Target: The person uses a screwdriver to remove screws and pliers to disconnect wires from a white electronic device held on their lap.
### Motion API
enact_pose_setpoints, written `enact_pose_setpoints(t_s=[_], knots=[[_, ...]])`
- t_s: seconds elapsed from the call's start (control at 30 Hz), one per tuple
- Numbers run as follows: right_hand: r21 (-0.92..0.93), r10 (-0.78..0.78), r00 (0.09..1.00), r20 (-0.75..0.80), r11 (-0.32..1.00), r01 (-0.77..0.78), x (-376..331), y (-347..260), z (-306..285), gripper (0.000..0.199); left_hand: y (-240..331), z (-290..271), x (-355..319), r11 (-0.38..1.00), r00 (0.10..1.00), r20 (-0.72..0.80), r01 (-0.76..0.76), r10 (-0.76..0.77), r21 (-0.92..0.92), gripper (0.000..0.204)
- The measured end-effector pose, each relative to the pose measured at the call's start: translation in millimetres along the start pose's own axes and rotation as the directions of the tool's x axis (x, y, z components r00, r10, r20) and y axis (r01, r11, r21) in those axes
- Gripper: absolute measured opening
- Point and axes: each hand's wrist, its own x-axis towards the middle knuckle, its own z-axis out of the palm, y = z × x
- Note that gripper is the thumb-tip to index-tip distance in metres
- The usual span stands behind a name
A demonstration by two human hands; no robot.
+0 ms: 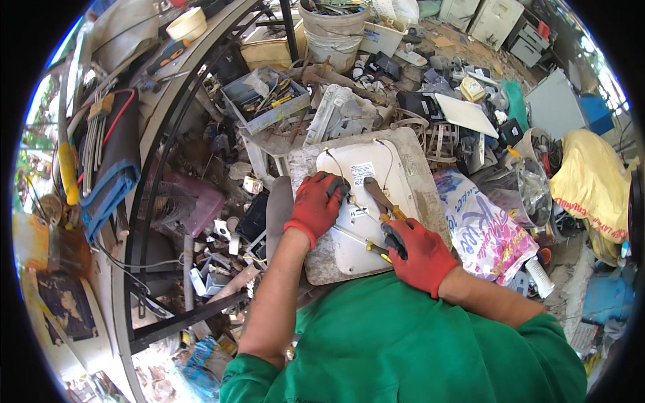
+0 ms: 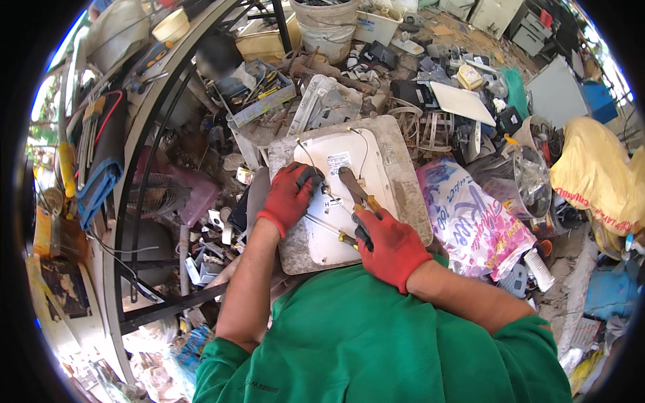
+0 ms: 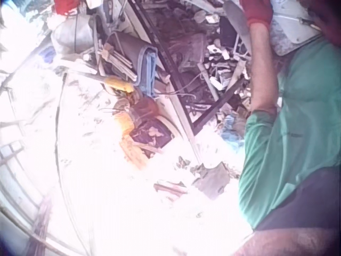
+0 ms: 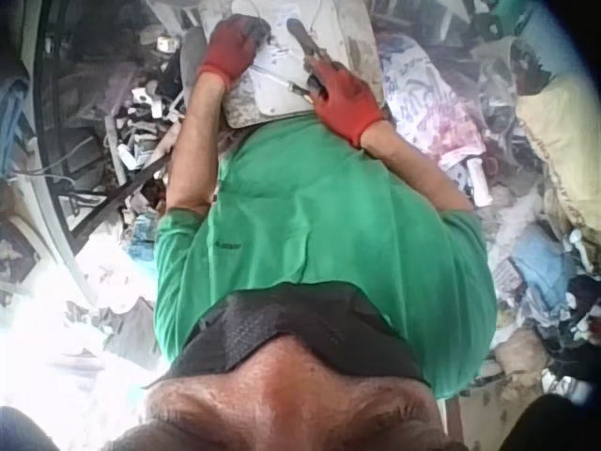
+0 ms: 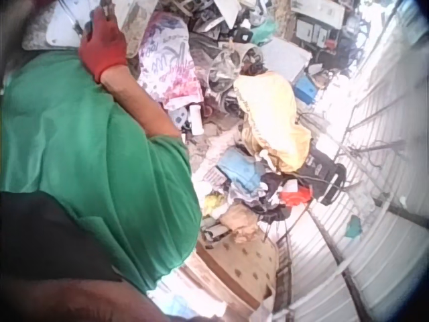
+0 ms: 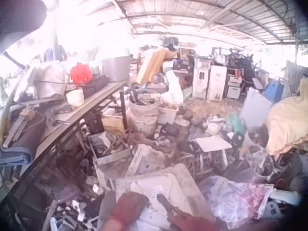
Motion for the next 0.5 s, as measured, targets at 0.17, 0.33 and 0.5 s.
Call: enact_pose_setpoints(t_s=[0.17, 0.33, 0.5], knots=[[-0.115, -0.003, 1.0, 0.002, 0.993, 0.003, 2.3, -14.4, 1.4, 0.041, -8.4, 2.2, 1.1, 1.0, 1.0, 0.012, -0.004, 0.004, -0.014, 0.024], [-0.218, 0.032, 0.997, 0.068, 0.976, -0.016, -1.0, -27.4, 0.3, 0.04, -6.0, 1.0, 1.0, 0.999, 1.0, -0.021, -0.008, 0.007, -0.044, 0.021], [-0.229, -0.011, 0.999, -0.03, 0.973, 0.004, -5.8, -25.6, 3.9, 0.032, -4.9, 1.8, 2.3, 0.998, 1.0, 0.004, 0.011, -0.01, -0.064, 0.02]])
